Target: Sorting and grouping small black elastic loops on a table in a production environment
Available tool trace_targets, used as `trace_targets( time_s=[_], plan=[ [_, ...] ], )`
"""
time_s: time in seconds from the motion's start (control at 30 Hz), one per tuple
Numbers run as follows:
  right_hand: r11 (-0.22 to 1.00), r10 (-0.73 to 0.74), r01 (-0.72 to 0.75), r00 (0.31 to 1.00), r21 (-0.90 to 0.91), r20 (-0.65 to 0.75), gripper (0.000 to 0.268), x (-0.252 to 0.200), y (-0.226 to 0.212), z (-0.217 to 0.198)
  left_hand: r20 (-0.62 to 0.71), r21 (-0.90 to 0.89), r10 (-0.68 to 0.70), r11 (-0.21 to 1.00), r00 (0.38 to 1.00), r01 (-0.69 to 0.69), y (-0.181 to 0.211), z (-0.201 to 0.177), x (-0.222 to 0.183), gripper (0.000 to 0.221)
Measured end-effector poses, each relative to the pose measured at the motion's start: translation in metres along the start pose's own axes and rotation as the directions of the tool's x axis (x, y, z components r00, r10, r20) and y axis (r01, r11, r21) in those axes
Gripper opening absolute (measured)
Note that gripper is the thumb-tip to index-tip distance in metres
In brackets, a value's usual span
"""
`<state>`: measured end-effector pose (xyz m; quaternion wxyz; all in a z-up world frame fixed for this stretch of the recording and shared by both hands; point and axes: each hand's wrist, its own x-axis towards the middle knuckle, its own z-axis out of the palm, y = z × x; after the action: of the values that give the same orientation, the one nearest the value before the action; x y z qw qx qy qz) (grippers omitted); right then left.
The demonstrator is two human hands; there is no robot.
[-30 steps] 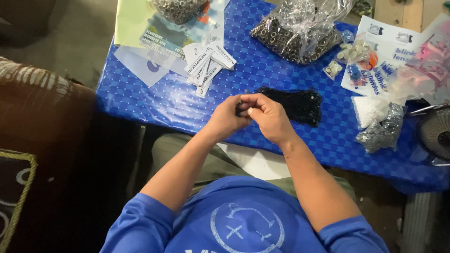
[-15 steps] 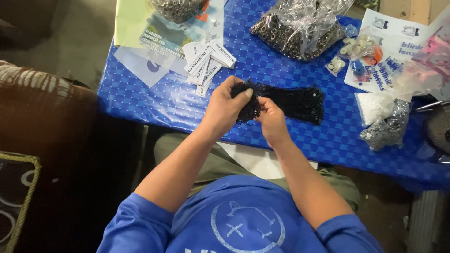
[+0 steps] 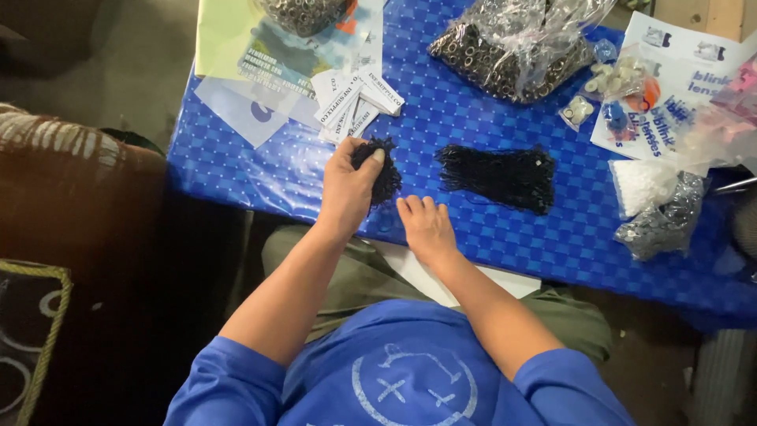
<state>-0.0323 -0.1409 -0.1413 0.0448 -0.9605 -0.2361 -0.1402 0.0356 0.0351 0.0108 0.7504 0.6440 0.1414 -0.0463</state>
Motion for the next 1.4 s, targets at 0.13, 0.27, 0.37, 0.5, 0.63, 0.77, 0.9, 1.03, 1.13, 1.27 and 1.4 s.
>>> trace_targets(
  time_s=[0.13, 0.27, 0.37, 0.5, 0.63, 0.77, 0.9, 1.03, 1.13, 1.27, 1.4],
  plan=[
    [0.995, 0.066, -0.069, 0.997, -0.073, -0.047, 0.008, -0.035, 0.031, 0.005, -0.013, 0.021, -0.023, 1.0, 1.0, 0.023, -0.002, 0.003, -0.007, 0.01],
    [0.973, 0.219, -0.214, 0.975, -0.089, 0.043, 0.022, -0.071, 0.068, -0.008, -0.025, 0.208, -0.054, 0.976, 0.998, 0.058, -0.028, 0.0, 0.0, 0.015],
    [0.91, 0.414, -0.41, 0.895, -0.058, 0.165, 0.021, -0.099, 0.09, -0.009, -0.036, 0.435, -0.058, 0.898, 0.998, 0.068, -0.064, -0.004, 0.009, 0.02],
    [0.74, 0.615, -0.67, 0.713, 0.066, 0.338, 0.02, -0.124, 0.114, -0.012, 0.012, 0.681, -0.063, 0.731, 0.998, 0.038, -0.094, -0.002, 0.011, 0.024],
    [0.748, 0.602, -0.658, 0.73, 0.091, 0.324, 0.02, -0.125, 0.104, -0.035, 0.18, 0.844, 0.016, 0.512, 0.983, -0.163, -0.143, -0.003, 0.008, 0.025],
    [0.845, 0.518, -0.534, 0.796, -0.04, 0.312, 0.022, -0.129, 0.106, -0.032, 0.317, 0.903, 0.129, 0.262, 0.94, -0.341, -0.167, -0.001, 0.001, 0.027],
    [0.854, 0.482, -0.52, 0.8, 0.013, 0.358, 0.014, -0.136, 0.105, -0.034, 0.312, 0.943, 0.219, 0.049, 0.925, -0.33, -0.127, 0.016, -0.026, 0.052],
    [0.849, 0.474, -0.526, 0.794, 0.04, 0.38, 0.015, -0.139, 0.11, -0.032, 0.175, 0.966, 0.185, 0.158, 0.967, -0.205, -0.106, 0.034, -0.046, 0.061],
    [0.825, 0.472, -0.554, 0.784, 0.113, 0.403, 0.01, -0.135, 0.11, -0.039, 0.243, 0.944, 0.278, 0.154, 0.929, -0.293, -0.12, 0.041, -0.061, 0.072],
    [0.754, 0.43, -0.561, 0.815, 0.342, 0.389, 0.01, -0.119, 0.103, -0.06, 0.638, 0.731, 0.279, 0.073, 0.718, -0.678, -0.131, 0.058, -0.075, 0.091],
    [0.862, 0.271, -0.336, 0.939, 0.379, 0.213, 0.014, -0.116, 0.092, -0.065, 0.794, 0.57, 0.072, 0.261, 0.604, -0.779, -0.152, 0.091, -0.067, 0.089]
  ],
)
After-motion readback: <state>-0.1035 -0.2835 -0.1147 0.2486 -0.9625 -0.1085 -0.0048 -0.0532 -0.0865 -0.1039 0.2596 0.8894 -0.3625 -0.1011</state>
